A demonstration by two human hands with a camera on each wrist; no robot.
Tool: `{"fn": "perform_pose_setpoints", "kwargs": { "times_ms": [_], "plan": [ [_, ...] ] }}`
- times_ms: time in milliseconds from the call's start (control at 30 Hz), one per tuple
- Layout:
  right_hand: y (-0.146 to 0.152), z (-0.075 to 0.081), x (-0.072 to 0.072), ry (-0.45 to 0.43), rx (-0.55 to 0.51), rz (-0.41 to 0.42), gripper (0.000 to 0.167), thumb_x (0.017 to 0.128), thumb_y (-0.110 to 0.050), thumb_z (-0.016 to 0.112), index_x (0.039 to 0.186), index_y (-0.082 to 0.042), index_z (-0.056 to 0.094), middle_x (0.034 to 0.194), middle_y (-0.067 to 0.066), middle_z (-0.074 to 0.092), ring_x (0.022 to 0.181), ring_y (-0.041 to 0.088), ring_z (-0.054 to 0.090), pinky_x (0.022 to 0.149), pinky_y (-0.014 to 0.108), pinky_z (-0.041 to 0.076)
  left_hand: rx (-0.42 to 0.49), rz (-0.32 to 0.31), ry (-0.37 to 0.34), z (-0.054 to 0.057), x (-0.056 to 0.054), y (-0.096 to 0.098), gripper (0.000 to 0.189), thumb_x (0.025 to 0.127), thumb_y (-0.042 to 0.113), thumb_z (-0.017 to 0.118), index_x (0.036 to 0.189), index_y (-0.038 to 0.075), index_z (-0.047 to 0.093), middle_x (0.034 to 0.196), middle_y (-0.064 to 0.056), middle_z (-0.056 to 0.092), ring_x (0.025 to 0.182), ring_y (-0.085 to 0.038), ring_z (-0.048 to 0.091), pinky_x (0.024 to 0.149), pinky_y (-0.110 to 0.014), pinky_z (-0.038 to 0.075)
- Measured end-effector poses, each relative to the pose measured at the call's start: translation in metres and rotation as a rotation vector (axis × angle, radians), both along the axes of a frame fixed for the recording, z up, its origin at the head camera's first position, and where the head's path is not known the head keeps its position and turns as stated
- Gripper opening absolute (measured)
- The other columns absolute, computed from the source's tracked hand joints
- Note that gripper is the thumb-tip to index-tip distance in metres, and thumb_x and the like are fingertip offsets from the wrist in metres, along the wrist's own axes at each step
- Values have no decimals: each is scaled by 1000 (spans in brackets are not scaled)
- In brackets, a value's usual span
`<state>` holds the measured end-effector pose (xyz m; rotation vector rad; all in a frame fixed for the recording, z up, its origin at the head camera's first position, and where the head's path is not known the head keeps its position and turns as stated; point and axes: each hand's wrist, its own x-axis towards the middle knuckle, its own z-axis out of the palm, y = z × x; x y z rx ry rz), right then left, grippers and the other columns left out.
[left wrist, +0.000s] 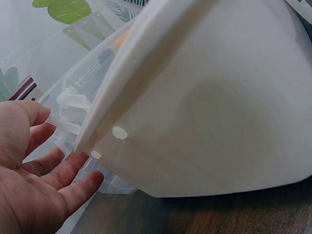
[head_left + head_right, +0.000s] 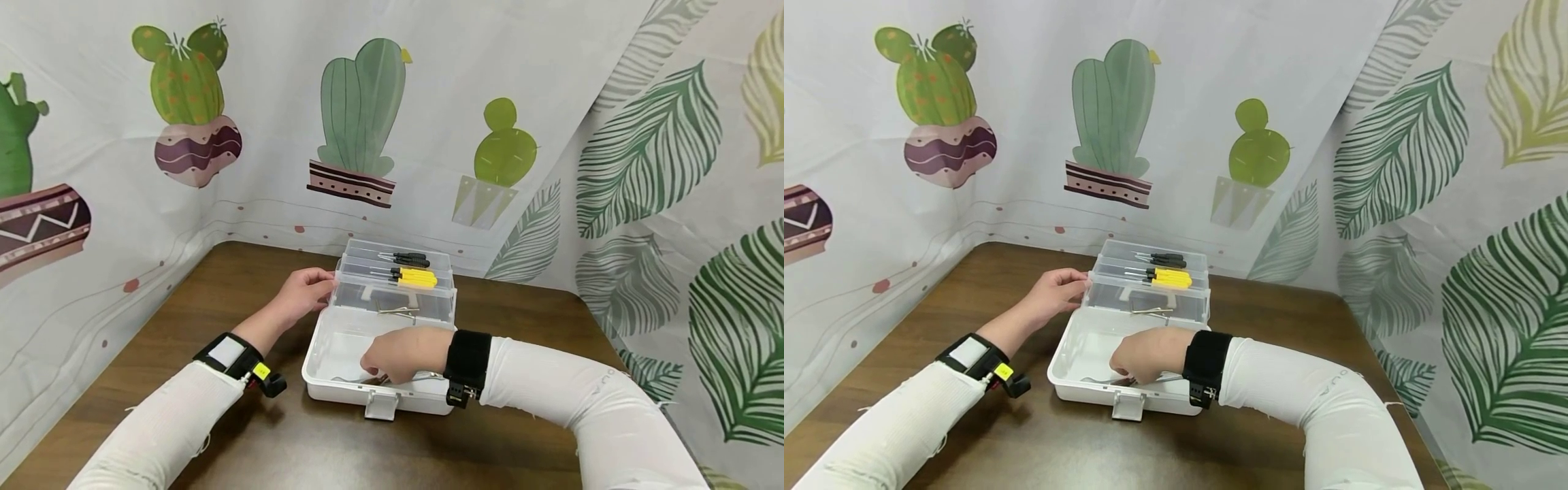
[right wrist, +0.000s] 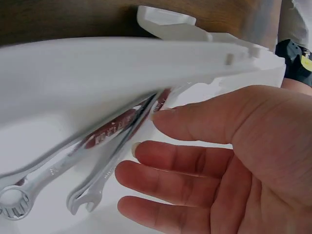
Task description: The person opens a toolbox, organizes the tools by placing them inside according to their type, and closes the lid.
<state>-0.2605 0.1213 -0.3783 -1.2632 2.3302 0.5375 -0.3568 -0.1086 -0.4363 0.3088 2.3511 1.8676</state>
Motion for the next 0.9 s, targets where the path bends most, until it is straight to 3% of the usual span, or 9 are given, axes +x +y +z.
{"fn": "perform_pose_setpoints", "kwargs": {
  "times_ms": [233, 500, 667, 800, 900],
  "plan": [
    [5, 15, 0, -44, -70, -40, 34, 89, 4, 63, 115, -18, 68, 91, -5, 63, 81, 13, 55, 73, 24, 48, 7, 0, -9, 2, 1, 1, 35, 103, 28, 62, 123, -1, 65, 150, -13, 57, 105, -20, 68, 94, -47, 59],
    [27, 31, -5, -108, -219, -61, 25, 94, -5, 63, 115, -16, 69, 84, -6, 61, 77, 9, 54, 72, 24, 47, 7, 3, -24, 1, 1, 2, 34, 103, 29, 62, 123, 1, 65, 151, -11, 56, 109, -21, 64, 94, -47, 60],
    [62, 49, -3, -130, -356, -144, 20, 94, -17, 70, 114, -17, 68, 82, -9, 61, 76, 5, 55, 73, 24, 49, -3, 4, -10, 0, 1, 0, 39, 103, 31, 62, 126, -1, 64, 151, -12, 56, 116, -27, 65, 92, -46, 60],
    [104, 59, -5, -93, -484, -249, 26, 89, -21, 75, 113, -15, 68, 72, -9, 58, 65, 4, 52, 65, 24, 47, -10, -1, -4, -2, -1, 0, 40, 104, 32, 61, 126, -2, 63, 150, -13, 56, 117, -29, 63, 94, -48, 60],
    [144, 57, -10, -41, -569, -358, 28, 83, -22, 80, 108, -15, 68, 70, -9, 59, 63, 4, 53, 62, 24, 47, -19, -5, 2, -2, -1, 0, 39, 104, 33, 61, 125, 1, 65, 150, -14, 56, 116, -29, 63, 95, -49, 59]
  ]
}}
